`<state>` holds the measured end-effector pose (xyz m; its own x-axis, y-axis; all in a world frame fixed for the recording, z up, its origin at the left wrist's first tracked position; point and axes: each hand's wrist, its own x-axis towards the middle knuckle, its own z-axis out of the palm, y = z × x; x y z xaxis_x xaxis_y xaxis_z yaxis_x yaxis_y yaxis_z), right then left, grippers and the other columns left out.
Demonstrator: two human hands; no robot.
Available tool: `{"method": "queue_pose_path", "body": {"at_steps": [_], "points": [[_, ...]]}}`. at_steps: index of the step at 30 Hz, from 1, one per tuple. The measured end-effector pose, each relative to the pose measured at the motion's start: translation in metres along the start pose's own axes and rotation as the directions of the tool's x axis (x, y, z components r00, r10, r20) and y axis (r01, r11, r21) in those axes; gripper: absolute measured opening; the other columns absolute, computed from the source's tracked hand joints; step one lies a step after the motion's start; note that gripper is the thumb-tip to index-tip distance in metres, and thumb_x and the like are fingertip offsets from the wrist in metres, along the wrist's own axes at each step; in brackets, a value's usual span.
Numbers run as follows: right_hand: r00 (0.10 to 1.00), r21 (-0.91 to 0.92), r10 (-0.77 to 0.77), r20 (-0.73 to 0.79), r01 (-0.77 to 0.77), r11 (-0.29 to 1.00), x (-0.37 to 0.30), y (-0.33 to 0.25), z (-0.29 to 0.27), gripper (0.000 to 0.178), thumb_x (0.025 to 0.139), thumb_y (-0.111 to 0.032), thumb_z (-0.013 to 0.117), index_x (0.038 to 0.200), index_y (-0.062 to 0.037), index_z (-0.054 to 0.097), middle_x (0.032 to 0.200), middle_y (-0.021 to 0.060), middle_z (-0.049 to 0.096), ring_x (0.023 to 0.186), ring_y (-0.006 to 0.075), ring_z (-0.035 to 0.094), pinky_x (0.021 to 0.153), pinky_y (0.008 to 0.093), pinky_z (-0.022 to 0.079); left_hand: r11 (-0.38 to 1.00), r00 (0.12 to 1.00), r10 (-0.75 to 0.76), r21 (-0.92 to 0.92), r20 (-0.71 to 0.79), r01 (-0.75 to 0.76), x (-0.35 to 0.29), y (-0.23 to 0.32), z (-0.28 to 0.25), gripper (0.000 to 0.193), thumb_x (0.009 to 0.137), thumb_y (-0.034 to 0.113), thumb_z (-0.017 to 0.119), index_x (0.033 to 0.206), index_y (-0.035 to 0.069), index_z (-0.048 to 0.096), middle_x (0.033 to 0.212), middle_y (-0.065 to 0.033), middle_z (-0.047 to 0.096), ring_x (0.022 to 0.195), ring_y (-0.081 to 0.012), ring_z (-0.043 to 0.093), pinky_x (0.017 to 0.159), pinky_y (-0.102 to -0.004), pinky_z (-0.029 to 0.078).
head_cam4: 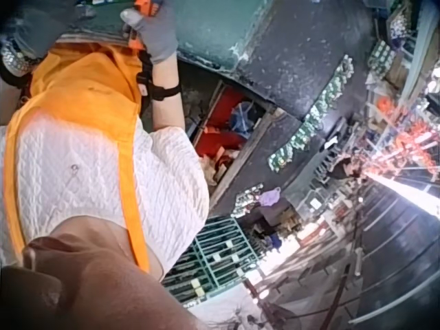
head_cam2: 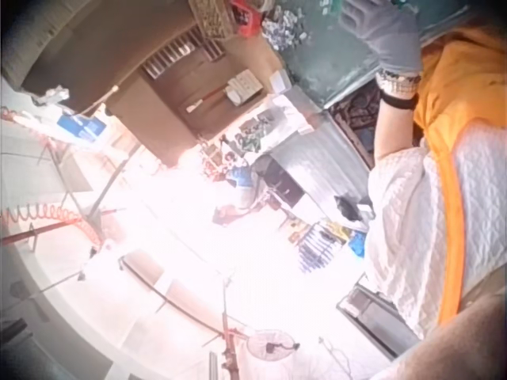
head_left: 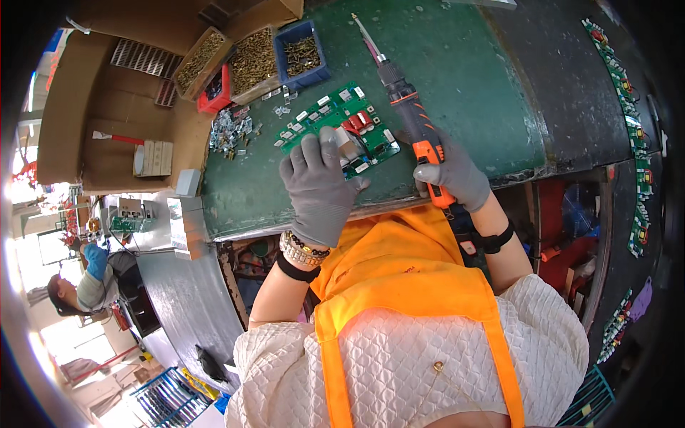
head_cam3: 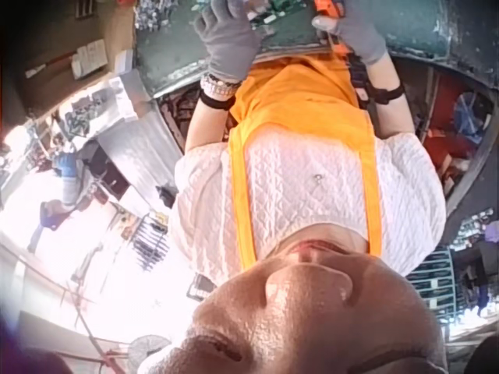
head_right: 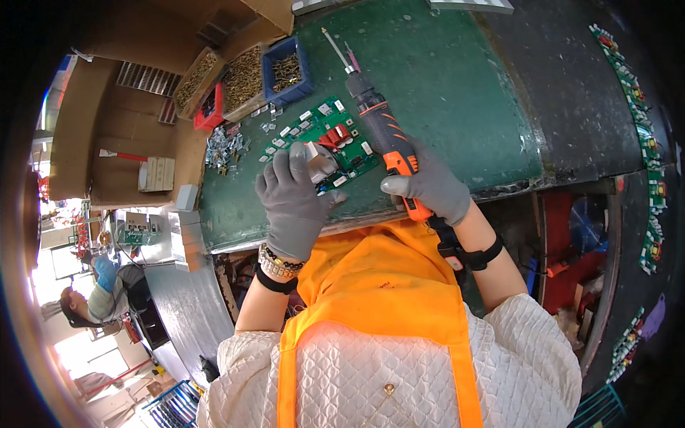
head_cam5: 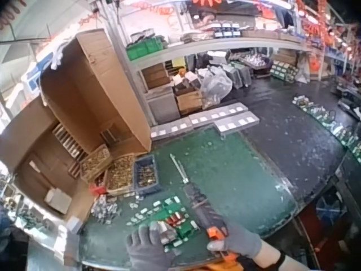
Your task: The worker is assembling and securing components onto printed circuit boards using a power screwdriver and marking tools.
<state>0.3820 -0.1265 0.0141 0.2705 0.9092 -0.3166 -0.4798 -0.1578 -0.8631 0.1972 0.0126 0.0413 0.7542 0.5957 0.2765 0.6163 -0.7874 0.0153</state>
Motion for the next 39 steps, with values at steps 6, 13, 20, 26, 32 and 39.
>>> {"method": "queue_pose_path", "body": {"at_steps": [6, 13, 20, 26, 32, 39], "points": [[1.000, -0.012, 0.030, -0.005, -0.030, 0.999, -0.001, 0.001, -0.001, 0.081, 0.070, -0.009, 0.074, 0.141, -0.0009, 0.034, 0.082, 0.0059, 0.056, 0.060, 0.0152, 0.058, 0.054, 0.0305, 0.052, 0.999, 0.999, 0.043, 0.034, 0.008, -0.043, 0.002, -0.001, -0.001, 0.107, 0.044, 0.044, 0.088, 0.133, 0.009, 0.040, 0.119, -0.0106, 0.051, 0.106, -0.0301, 0.053, 0.090, -0.0461, 0.040], [0.999, 0.005, -0.015, -0.028, 0.015, 1.000, -0.001, 0.003, 0.002, 0.079, 0.070, -0.007, 0.073, 0.140, 0.0004, 0.036, 0.081, 0.0063, 0.058, 0.062, 0.0153, 0.060, 0.057, 0.0294, 0.052, 0.996, 0.997, 0.073, 0.053, -0.028, -0.072, -0.001, -0.005, 0.011, 0.102, 0.044, 0.042, 0.088, 0.131, 0.007, 0.046, 0.116, -0.0097, 0.051, 0.102, -0.0290, 0.053, 0.088, -0.0450, 0.041], [1.000, -0.023, -0.004, 0.013, 0.005, 1.000, 0.000, 0.004, -0.001, 0.079, 0.070, -0.011, 0.072, 0.140, 0.0002, 0.037, 0.102, 0.0104, 0.064, 0.065, 0.0144, 0.061, 0.059, 0.0288, 0.052, 0.993, 0.994, 0.101, 0.064, -0.031, -0.098, -0.003, -0.006, 0.008, 0.100, 0.045, 0.044, 0.086, 0.129, 0.008, 0.045, 0.109, -0.0075, 0.051, 0.096, -0.0262, 0.054, 0.080, -0.0408, 0.041], [1.000, -0.052, -0.005, -0.022, 0.004, 0.999, 0.001, 0.004, 0.001, 0.075, 0.069, -0.014, 0.073, 0.136, -0.0009, 0.041, 0.085, 0.0058, 0.060, 0.066, 0.0144, 0.061, 0.059, 0.0290, 0.052, 0.992, 0.995, 0.101, 0.076, -0.018, -0.099, -0.003, -0.009, 0.010, 0.099, 0.047, 0.043, 0.086, 0.130, 0.008, 0.044, 0.108, -0.0071, 0.051, 0.095, -0.0255, 0.053, 0.078, -0.0405, 0.041], [0.999, -0.092, -0.002, -0.047, -0.002, 0.996, 0.004, 0.005, 0.002, 0.073, 0.068, -0.014, 0.074, 0.133, -0.0012, 0.042, 0.082, 0.0057, 0.059, 0.064, 0.0151, 0.060, 0.059, 0.0298, 0.052, 0.992, 0.991, 0.100, 0.081, -0.086, -0.093, -0.007, -0.009, 0.013, 0.099, 0.045, 0.042, 0.087, 0.128, 0.008, 0.046, 0.109, -0.0075, 0.051, 0.097, -0.0259, 0.053, 0.080, -0.0409, 0.041], [0.999, -0.094, 0.016, -0.036, -0.020, 0.995, 0.000, 0.006, 0.000, 0.081, 0.068, -0.018, 0.075, 0.138, -0.0006, 0.037, 0.081, 0.0068, 0.058, 0.062, 0.0166, 0.061, 0.057, 0.0306, 0.052, 0.992, 0.987, 0.118, 0.047, -0.108, -0.114, -0.008, -0.008, 0.013, 0.098, 0.044, 0.042, 0.087, 0.127, 0.008, 0.047, 0.106, -0.0069, 0.050, 0.095, -0.0254, 0.053, 0.079, -0.0409, 0.041]]}}
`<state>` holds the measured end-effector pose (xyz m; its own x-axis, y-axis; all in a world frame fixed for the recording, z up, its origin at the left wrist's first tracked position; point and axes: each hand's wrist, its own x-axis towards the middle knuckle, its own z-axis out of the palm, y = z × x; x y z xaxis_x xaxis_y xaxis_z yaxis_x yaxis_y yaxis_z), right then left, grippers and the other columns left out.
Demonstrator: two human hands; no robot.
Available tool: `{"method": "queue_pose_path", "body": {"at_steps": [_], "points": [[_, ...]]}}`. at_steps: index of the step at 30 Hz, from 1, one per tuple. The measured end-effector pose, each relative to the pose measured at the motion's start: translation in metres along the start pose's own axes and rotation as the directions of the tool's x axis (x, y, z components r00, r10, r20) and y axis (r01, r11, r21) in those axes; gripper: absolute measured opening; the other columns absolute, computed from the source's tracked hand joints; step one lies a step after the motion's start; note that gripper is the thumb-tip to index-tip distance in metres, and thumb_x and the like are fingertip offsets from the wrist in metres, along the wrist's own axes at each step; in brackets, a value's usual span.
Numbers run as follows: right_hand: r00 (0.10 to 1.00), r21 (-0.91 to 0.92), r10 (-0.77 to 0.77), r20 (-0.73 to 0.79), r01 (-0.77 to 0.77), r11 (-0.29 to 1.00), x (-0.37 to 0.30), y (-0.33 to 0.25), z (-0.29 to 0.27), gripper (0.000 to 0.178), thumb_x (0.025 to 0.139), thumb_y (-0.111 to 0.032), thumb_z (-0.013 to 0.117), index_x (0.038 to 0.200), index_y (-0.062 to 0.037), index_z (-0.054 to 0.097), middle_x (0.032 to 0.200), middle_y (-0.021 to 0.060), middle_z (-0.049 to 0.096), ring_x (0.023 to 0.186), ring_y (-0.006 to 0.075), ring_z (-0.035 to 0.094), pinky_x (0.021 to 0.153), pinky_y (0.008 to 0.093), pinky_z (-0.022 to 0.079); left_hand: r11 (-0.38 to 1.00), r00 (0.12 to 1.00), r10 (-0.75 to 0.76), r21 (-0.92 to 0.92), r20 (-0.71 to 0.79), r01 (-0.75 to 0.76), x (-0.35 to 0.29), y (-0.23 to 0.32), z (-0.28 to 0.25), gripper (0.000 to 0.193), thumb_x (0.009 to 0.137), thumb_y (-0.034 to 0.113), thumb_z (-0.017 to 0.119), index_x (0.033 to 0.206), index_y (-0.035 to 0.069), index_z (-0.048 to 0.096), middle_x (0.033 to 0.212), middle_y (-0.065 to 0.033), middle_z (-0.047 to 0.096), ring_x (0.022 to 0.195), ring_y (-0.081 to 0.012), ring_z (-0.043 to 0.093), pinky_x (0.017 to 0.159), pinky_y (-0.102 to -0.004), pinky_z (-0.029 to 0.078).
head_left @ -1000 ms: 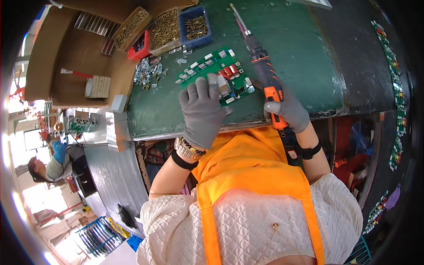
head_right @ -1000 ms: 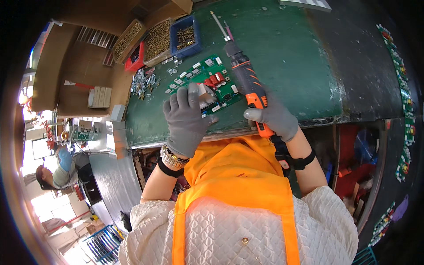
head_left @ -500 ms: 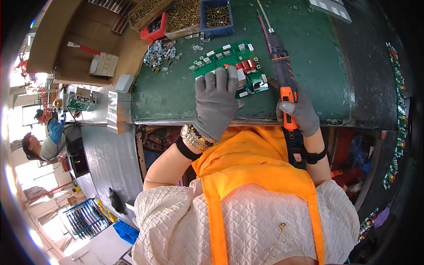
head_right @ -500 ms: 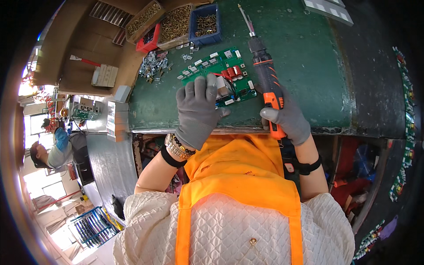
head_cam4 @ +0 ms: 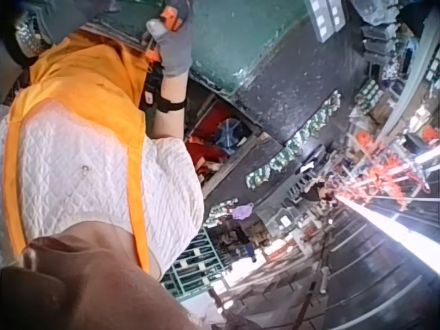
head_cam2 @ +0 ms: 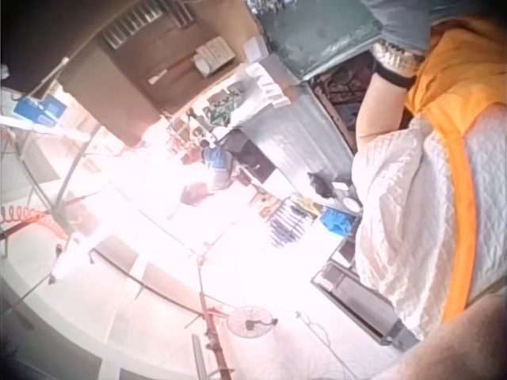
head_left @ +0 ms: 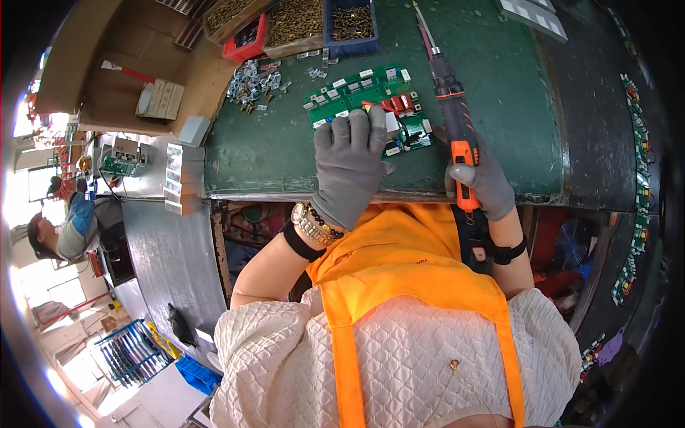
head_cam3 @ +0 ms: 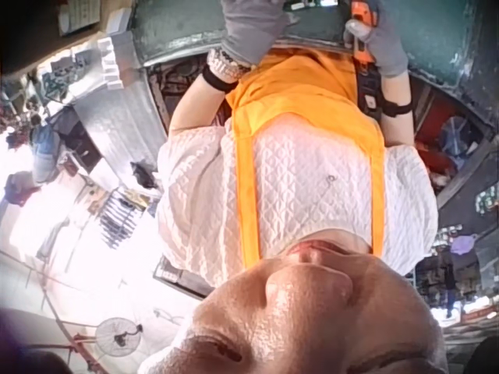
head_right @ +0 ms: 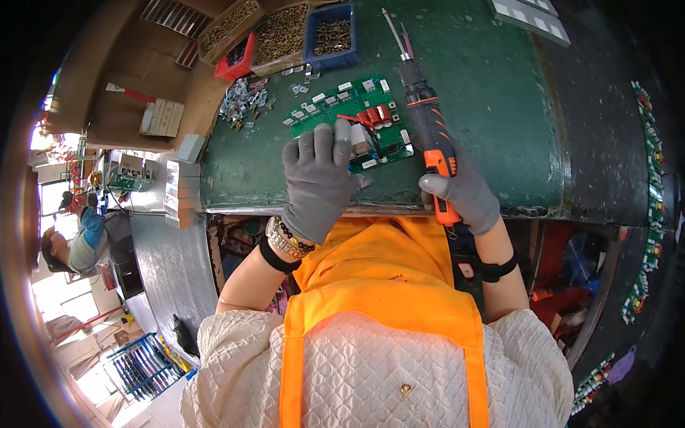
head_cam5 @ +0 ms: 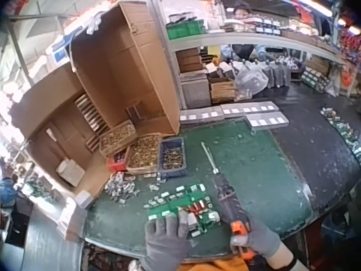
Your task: The worker is assembling and securing components onto printed circuit boards using a power screwdriver and marking tools.
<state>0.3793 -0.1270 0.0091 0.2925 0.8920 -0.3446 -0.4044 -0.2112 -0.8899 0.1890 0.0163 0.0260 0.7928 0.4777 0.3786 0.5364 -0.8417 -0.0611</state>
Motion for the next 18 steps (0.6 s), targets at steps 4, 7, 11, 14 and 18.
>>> {"method": "queue_pose_path", "body": {"at_steps": [4, 7, 11, 14, 18], "points": [[1.000, 0.003, -0.001, 0.008, 0.001, 1.000, 0.002, 0.000, 0.003, 0.080, 0.068, -0.018, 0.074, 0.138, -0.0003, 0.037, 0.080, 0.0068, 0.058, 0.062, 0.0166, 0.061, 0.057, 0.0306, 0.052, 1.000, 1.000, -0.012, 0.008, 0.002, 0.012, 0.001, -0.002, 0.001, 0.099, 0.044, 0.043, 0.086, 0.127, 0.007, 0.047, 0.104, -0.0065, 0.050, 0.093, -0.0248, 0.053, 0.078, -0.0407, 0.041], [1.000, 0.000, -0.014, -0.023, 0.014, 1.000, 0.001, -0.001, 0.005, 0.080, 0.069, -0.016, 0.074, 0.137, 0.0000, 0.038, 0.079, 0.0067, 0.058, 0.062, 0.0162, 0.061, 0.057, 0.0307, 0.052, 1.000, 0.999, -0.021, 0.017, 0.029, 0.021, 0.003, 0.000, 0.000, 0.098, 0.044, 0.042, 0.087, 0.127, 0.007, 0.047, 0.104, -0.0063, 0.049, 0.093, -0.0246, 0.052, 0.078, -0.0406, 0.041], [0.999, -0.082, 0.002, -0.038, -0.005, 0.997, 0.004, -0.007, 0.016, 0.073, 0.071, -0.012, 0.074, 0.134, -0.0003, 0.041, 0.079, 0.0058, 0.059, 0.062, 0.0153, 0.060, 0.056, 0.0294, 0.051, 0.998, 0.999, -0.040, 0.042, -0.010, 0.041, 0.007, -0.001, 0.002, 0.097, 0.046, 0.042, 0.086, 0.127, 0.007, 0.047, 0.104, -0.0062, 0.049, 0.093, -0.0247, 0.052, 0.079, -0.0412, 0.042], [0.996, -0.044, -0.024, -0.086, 0.020, 0.999, -0.004, -0.003, 0.028, 0.066, 0.073, -0.011, 0.074, 0.130, -0.0004, 0.044, 0.079, 0.0056, 0.059, 0.061, 0.0150, 0.060, 0.055, 0.0288, 0.051, 0.999, 0.999, -0.037, 0.025, 0.014, 0.037, 0.009, 0.001, 0.004, 0.096, 0.047, 0.043, 0.085, 0.127, 0.007, 0.047, 0.108, -0.0078, 0.051, 0.095, -0.0261, 0.052, 0.081, -0.0421, 0.042], [0.999, 0.170, 0.027, 0.026, -0.031, 0.985, -0.008, 0.008, 0.010, 0.061, 0.079, -0.022, 0.073, 0.130, -0.0041, 0.045, 0.078, 0.0062, 0.060, 0.063, 0.0152, 0.060, 0.057, 0.0288, 0.052, 0.999, 0.999, -0.025, 0.019, -0.043, 0.025, 0.000, 0.001, 0.010, 0.095, 0.047, 0.044, 0.085, 0.127, 0.009, 0.047, 0.116, -0.0107, 0.052, 0.101, -0.0305, 0.052, 0.086, -0.0457, 0.042]]}}
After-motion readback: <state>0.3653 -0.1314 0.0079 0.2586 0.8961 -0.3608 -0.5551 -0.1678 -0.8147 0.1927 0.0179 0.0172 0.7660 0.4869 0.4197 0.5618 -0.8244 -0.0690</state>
